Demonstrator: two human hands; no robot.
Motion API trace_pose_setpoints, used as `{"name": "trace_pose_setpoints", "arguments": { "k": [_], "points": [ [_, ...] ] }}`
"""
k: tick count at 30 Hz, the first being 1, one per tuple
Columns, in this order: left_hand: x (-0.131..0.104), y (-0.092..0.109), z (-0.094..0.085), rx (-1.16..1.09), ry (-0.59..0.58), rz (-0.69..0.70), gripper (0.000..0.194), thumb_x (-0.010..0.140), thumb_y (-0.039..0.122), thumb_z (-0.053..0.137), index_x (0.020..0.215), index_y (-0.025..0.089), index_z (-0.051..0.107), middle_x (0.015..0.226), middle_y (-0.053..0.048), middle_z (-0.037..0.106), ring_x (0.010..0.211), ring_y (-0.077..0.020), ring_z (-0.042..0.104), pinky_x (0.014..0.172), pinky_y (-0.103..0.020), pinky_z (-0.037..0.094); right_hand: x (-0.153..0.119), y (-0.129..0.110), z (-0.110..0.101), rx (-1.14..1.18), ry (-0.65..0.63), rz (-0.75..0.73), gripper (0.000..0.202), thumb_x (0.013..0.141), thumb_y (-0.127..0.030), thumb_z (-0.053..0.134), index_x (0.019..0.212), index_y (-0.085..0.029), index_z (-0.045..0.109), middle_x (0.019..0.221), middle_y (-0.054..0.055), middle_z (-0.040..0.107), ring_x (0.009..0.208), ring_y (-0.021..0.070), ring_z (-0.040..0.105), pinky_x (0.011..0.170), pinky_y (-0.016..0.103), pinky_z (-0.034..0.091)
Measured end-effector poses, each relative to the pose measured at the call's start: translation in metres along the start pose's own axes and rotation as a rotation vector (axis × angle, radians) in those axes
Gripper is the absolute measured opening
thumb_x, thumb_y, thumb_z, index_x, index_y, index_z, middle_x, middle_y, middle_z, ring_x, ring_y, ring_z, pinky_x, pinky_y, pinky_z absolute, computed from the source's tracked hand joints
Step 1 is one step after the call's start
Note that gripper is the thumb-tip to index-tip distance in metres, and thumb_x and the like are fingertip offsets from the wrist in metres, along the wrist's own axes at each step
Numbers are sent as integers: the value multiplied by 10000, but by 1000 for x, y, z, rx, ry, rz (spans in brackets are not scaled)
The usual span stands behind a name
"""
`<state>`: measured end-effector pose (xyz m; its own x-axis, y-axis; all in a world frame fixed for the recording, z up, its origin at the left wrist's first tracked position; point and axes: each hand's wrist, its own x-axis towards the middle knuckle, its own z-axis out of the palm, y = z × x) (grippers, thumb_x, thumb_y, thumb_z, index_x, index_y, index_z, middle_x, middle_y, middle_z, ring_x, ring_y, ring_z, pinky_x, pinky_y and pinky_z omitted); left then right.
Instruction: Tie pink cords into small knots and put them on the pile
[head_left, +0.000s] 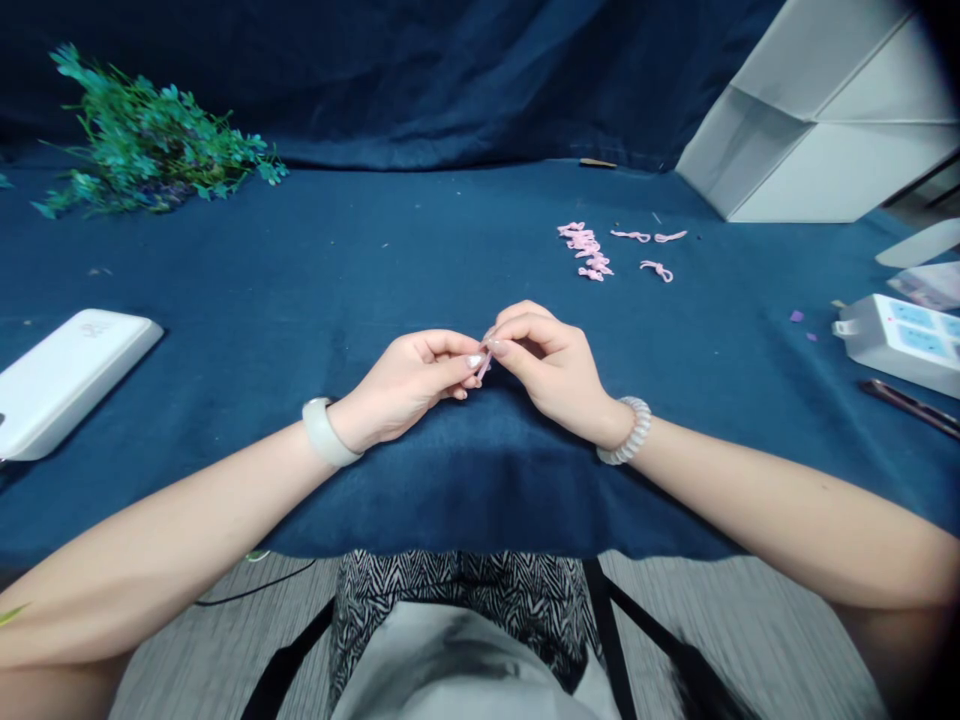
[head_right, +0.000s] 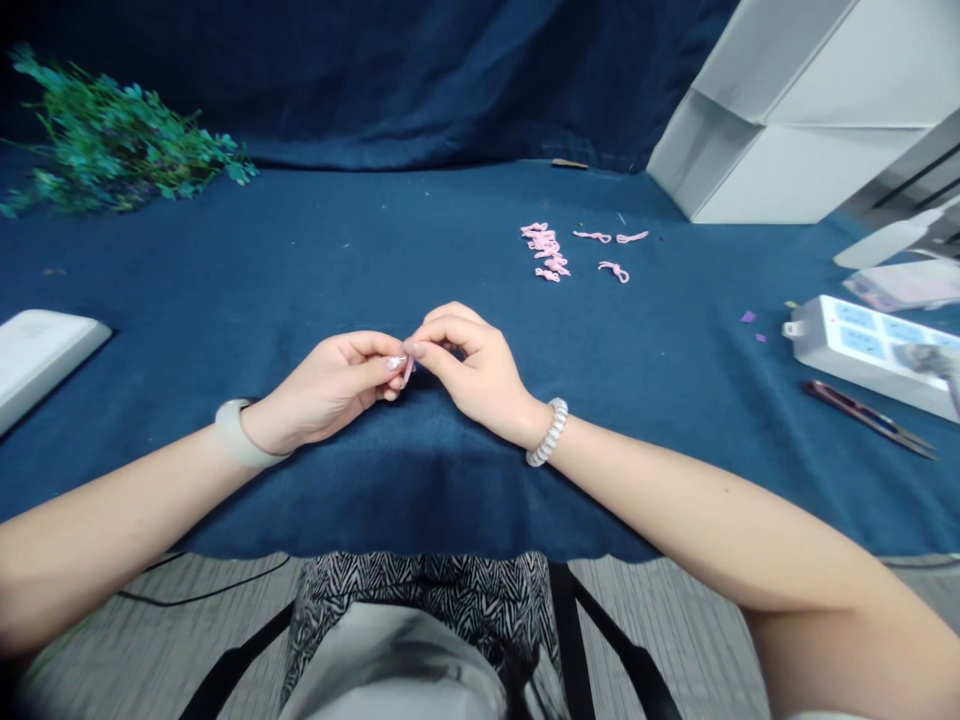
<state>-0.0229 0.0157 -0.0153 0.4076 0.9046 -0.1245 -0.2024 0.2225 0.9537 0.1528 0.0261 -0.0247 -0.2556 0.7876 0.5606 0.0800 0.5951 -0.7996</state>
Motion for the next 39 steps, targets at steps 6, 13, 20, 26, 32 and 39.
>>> {"name": "trace_pose_setpoints", "arguments": {
  "k": [6,13,20,26,32,39],
  "points": [
    [-1,-2,-2,181,-32,12,122,746,247,731,803,145,693,666,10,650,597,-68,551,568,-189,437,0,-1,0,-47,-16,10,93,838,-211,649,751,-195,677,803,22,612,790,133,589,719,289,489],
    [-1,4,-1,331,-63,-36,113,769,234,695,751,129,656,654,10,649,563,-59,541,566,-190,441,-1,-3,1,-80,-70,53,103,829,-216,655,734,-187,682,819,22,618,784,129,587,718,282,479],
    [0,0,-3,242,-48,-30,128,789,242,678,782,135,608,675,7,647,591,-65,571,572,-186,454,3,4,0,79,-22,302,202,889,-352,555,835,-167,616,802,19,625,718,117,564,701,275,460],
    [-2,-1,-4,136,-49,-1,182,787,273,697,790,139,575,695,6,651,597,-61,582,568,-175,463,5,2,-3,78,-149,376,200,876,-345,551,802,-162,584,766,6,587,712,114,528,713,264,421],
    [-4,3,-2,79,-54,22,202,789,271,706,798,142,551,708,11,658,585,-52,585,558,-162,464,5,-2,-5,-38,-288,346,299,906,-385,491,706,-167,529,718,3,551,693,123,491,693,271,382],
    [-3,5,0,52,-30,-8,239,758,275,731,787,144,534,709,1,664,568,-61,594,543,-170,474,4,-1,-4,63,-308,319,312,899,-417,518,707,-171,527,725,2,575,709,121,522,715,268,407]
  ]
}}
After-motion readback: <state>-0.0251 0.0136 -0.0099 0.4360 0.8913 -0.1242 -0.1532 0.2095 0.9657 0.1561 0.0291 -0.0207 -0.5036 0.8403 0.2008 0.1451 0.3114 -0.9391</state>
